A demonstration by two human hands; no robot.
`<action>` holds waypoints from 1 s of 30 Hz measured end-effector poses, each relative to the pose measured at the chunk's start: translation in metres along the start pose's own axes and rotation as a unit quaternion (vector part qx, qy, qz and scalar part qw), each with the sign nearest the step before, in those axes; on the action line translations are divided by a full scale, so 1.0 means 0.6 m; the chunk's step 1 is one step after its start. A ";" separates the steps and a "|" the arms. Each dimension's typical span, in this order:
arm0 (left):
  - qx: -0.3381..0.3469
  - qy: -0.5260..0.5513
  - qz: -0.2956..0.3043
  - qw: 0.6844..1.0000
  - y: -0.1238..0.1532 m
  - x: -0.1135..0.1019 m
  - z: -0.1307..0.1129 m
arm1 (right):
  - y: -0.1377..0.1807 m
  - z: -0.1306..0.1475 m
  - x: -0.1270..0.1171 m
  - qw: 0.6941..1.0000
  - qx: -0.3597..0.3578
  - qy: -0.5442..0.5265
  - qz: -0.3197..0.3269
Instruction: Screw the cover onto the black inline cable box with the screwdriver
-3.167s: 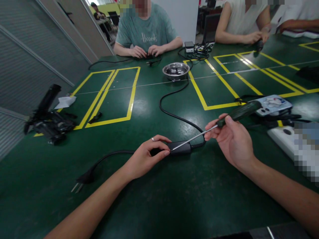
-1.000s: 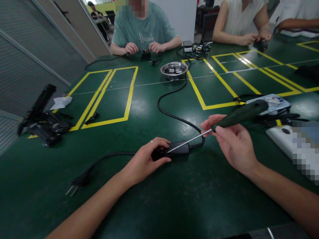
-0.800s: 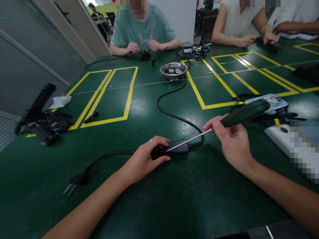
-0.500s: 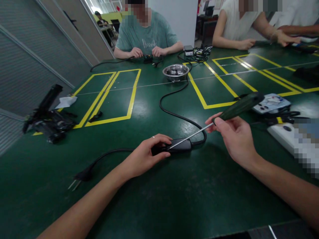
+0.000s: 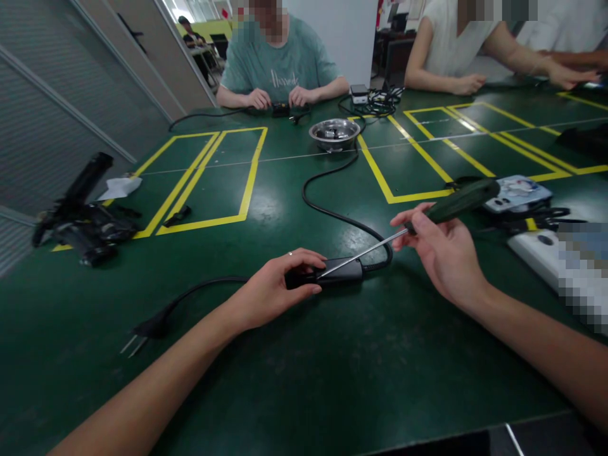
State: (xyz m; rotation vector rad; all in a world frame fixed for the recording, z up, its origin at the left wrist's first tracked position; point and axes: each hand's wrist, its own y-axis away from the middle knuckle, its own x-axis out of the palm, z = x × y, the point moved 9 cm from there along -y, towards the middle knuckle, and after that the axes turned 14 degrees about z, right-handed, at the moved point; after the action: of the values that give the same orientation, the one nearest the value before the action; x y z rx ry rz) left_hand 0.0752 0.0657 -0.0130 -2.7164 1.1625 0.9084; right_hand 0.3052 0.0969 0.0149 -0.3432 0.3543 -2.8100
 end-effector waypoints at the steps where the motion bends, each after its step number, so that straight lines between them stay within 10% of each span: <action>1: 0.002 0.003 0.009 1.000 0.000 0.000 -0.002 | 0.000 -0.001 0.002 1.000 0.001 -0.019 0.006; 30: -0.077 0.020 -0.028 0.996 -0.011 -0.003 0.004 | 0.008 -0.018 0.016 0.993 0.078 -0.080 0.030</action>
State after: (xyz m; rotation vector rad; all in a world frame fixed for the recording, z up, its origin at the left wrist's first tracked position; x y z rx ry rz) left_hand 0.0776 0.0722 -0.0152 -2.8847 1.0585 0.9784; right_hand 0.2945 0.0916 0.0055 -0.5091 0.1073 -2.7074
